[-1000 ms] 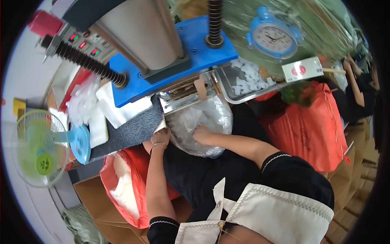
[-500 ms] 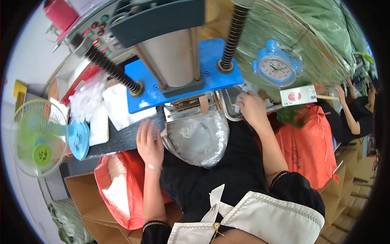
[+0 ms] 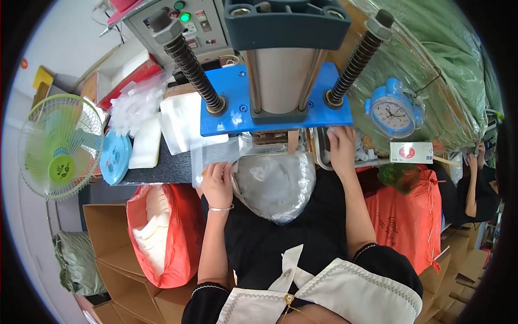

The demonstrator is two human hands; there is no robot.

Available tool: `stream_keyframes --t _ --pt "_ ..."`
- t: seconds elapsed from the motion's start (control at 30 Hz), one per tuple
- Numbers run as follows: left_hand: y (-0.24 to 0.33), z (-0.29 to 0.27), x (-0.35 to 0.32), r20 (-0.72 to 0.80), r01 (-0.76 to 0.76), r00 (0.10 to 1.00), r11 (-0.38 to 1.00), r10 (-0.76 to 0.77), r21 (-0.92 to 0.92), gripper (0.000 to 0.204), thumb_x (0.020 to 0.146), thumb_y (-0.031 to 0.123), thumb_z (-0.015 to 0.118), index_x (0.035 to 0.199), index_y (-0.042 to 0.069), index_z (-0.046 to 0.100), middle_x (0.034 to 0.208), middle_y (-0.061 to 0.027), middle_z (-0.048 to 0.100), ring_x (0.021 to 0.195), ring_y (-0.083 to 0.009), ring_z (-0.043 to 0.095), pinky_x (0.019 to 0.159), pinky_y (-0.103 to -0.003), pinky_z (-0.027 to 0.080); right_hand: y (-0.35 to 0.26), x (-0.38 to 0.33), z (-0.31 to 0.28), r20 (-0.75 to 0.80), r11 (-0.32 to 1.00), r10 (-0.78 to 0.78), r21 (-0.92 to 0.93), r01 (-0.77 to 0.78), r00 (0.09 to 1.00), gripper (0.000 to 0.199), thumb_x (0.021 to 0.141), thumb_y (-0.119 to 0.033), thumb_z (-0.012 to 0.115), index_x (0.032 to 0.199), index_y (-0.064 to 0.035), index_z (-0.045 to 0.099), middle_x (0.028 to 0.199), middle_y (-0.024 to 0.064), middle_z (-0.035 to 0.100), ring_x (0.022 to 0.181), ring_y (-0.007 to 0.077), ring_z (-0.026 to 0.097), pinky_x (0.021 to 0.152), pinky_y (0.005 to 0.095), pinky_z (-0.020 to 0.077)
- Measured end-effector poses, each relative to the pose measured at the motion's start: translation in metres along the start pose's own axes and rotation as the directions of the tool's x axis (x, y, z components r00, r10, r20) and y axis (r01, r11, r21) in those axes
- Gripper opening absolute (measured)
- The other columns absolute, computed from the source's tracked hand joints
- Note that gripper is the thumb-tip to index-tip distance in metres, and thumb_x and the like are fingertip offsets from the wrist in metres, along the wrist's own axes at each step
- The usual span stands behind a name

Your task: The person operates a heat-sealing machine to package items into plastic bags.

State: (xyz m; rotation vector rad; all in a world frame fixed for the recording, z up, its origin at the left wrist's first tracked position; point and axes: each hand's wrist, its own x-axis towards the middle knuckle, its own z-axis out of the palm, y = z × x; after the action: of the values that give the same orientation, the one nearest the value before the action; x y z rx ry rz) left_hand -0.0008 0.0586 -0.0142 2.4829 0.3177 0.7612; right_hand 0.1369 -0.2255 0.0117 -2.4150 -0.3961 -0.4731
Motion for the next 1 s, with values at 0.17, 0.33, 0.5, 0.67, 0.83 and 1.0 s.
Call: stream_keyframes --t 0.17,0.33,0.5,0.67,0.83,1.0 --pt "0.058 -0.029 -0.008 0.247 0.19 0.962 0.938 -0.119 -0.29 0.009 0.082 0.006 0.066 0.082 0.0 0.061 0.072 -0.0062 0.06 0.062 -0.0139 0.057 0.058 -0.026 0.044 -0.05 -0.021 -0.012 0.337 0.734 0.056 0.624 -0.268 0.94 0.012 0.088 -0.005 0.057 0.099 -0.0011 0.059 0.098 0.0092 0.058 0.089 0.0203 0.057 0.08 0.0306 0.0445" --pt "0.051 0.004 -0.031 0.522 0.588 0.789 0.645 -0.324 -0.489 0.016 0.082 0.012 0.07 0.085 -0.002 0.063 0.077 -0.0051 0.065 0.067 -0.0093 0.058 0.061 -0.023 0.047 -0.093 0.01 -0.019 0.348 0.898 -0.395 0.343 0.277 0.85 0.012 0.086 -0.006 0.058 0.098 -0.0024 0.06 0.094 0.0101 0.056 0.088 0.0254 0.056 0.079 0.0336 0.0453" --pt "0.062 0.024 -0.031 0.526 0.607 0.787 0.556 -0.323 -0.568 0.019 0.087 0.017 0.066 0.091 -0.002 0.067 0.072 -0.0032 0.065 0.06 -0.0063 0.056 0.056 -0.021 0.045 -0.076 0.001 0.018 0.494 0.907 -0.324 0.404 0.118 0.807 0.017 0.087 -0.01 0.058 0.101 -0.0028 0.061 0.093 0.0111 0.057 0.09 0.0278 0.055 0.079 0.0368 0.0451" --pt "0.052 0.03 -0.025 0.62 0.676 0.729 0.451 -0.291 -0.583 0.02 0.089 0.018 0.063 0.093 -0.001 0.066 0.068 0.0004 0.062 0.054 -0.0034 0.049 0.048 -0.019 0.038 -0.067 -0.016 0.03 0.461 0.822 -0.006 0.508 -0.258 0.888 0.026 0.086 -0.015 0.061 0.109 -0.004 0.06 0.091 0.0123 0.061 0.084 0.0282 0.057 0.075 0.0367 0.0469" --pt "0.05 0.042 0.01 0.571 0.687 0.726 0.456 -0.384 -0.566 0.023 0.088 0.023 0.064 0.088 0.0 0.067 0.066 0.0006 0.061 0.052 -0.0034 0.049 0.043 -0.019 0.037 -0.043 -0.008 -0.014 0.185 0.997 -0.065 0.054 0.056 0.981 0.024 0.082 -0.014 0.063 0.104 -0.0049 0.061 0.088 0.0137 0.061 0.08 0.0323 0.059 0.07 0.0393 0.0473" --pt "0.038 0.057 0.012 0.514 0.625 0.778 0.525 -0.361 -0.577 0.024 0.087 0.026 0.065 0.088 0.002 0.068 0.068 -0.0016 0.062 0.054 -0.0099 0.054 0.049 -0.025 0.043 -0.016 -0.014 -0.03 0.451 0.945 0.096 -0.321 0.062 0.887 0.023 0.076 -0.007 0.062 0.099 -0.0044 0.062 0.089 0.0168 0.06 0.081 0.0359 0.059 0.072 0.0427 0.0477"
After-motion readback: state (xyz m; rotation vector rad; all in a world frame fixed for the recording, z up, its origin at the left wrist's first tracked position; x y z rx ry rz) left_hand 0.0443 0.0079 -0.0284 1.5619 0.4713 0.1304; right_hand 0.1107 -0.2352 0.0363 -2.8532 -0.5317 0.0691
